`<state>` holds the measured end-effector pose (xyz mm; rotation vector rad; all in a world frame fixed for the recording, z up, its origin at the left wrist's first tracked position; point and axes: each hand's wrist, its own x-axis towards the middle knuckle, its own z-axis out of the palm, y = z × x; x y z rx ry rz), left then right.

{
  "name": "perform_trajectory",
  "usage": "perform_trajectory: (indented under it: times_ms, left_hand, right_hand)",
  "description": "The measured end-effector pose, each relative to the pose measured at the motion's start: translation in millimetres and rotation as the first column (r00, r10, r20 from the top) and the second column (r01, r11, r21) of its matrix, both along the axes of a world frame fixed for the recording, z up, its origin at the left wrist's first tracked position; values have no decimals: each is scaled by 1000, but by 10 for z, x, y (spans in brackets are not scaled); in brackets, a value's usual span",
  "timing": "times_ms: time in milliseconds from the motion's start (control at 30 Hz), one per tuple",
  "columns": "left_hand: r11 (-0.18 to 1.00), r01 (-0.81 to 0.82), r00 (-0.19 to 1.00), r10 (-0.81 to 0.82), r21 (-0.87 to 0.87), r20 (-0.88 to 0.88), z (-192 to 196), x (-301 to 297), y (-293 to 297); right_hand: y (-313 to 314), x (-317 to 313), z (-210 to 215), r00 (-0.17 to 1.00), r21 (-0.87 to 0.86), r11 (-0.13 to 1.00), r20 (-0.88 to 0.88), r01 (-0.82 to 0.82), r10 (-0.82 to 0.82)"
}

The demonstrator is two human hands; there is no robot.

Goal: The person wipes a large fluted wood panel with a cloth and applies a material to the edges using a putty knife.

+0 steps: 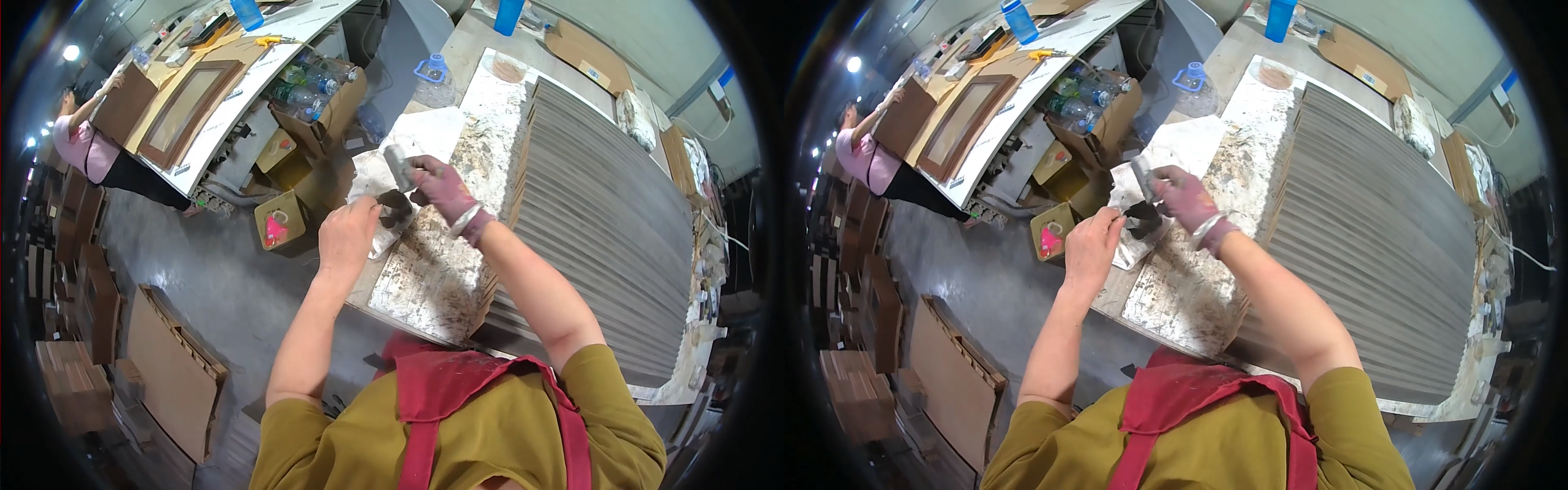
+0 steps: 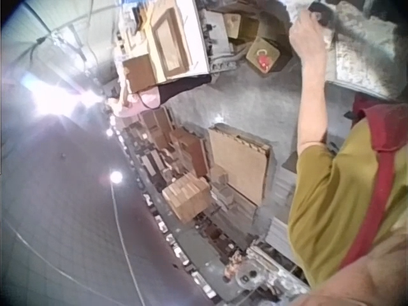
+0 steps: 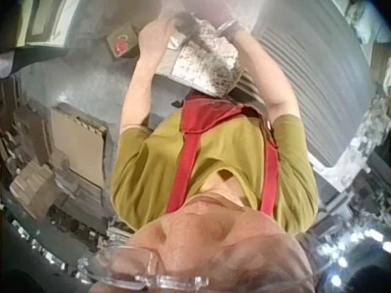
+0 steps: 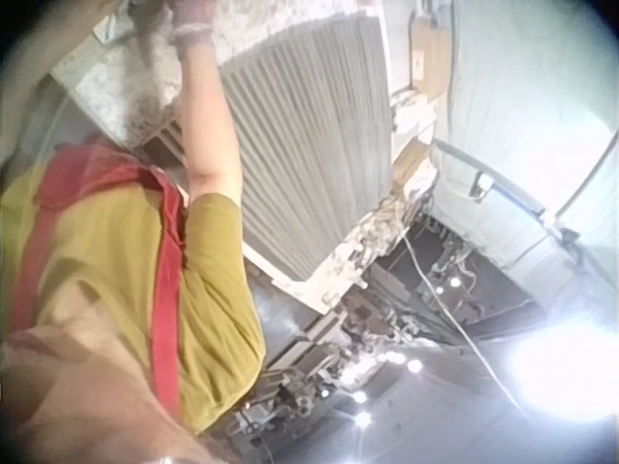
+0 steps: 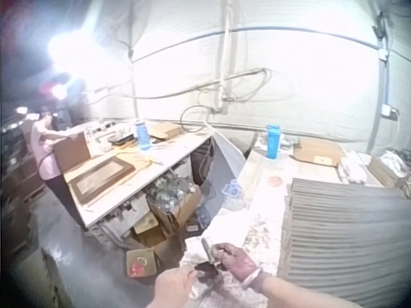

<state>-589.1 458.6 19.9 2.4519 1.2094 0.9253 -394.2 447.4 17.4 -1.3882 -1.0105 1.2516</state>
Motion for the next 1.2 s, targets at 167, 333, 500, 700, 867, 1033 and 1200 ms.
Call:
perform_trajectory:
  times_ms: [167, 333, 500, 700, 867, 1033, 1200]
  left_hand:
    - [999, -39, 999, 39, -17, -23, -47, -120, 24]
    - [999, 31, 999, -30, 29, -29, -4, 135, 26]
    - [999, 35, 994, -31, 31, -100, -47, 94, 27]
    - [997, 78, 992, -79, -9, -103, 49, 191, 1]
    - [984, 105, 985, -83, 144, -152, 154, 432, -157]
    - [893, 449, 875, -434, -23, 214, 96, 1093, -390]
    - [792, 430, 875, -248, -433, 415, -369, 2321, -32]
  right_hand:
    - [-250, 176, -182, 882, -150, 986, -472, -76, -4]
    - [-373, 97, -254, 985, 11, 997, 155, -80, 77]
    - [-118, -79, -15, 937, 133, 991, 342, 23, -67]
    - [-848, 899, 273, 889, 35, 968, -405, 249, -214]
    - [-2022, 2194, -22, 638, 67, 799, -644, 597, -422]
    - [-2912, 2901, -155, 480, -17, 486, -131, 874, -867]
    - [-2721, 2933, -106, 477, 243, 689, 566, 683, -673]
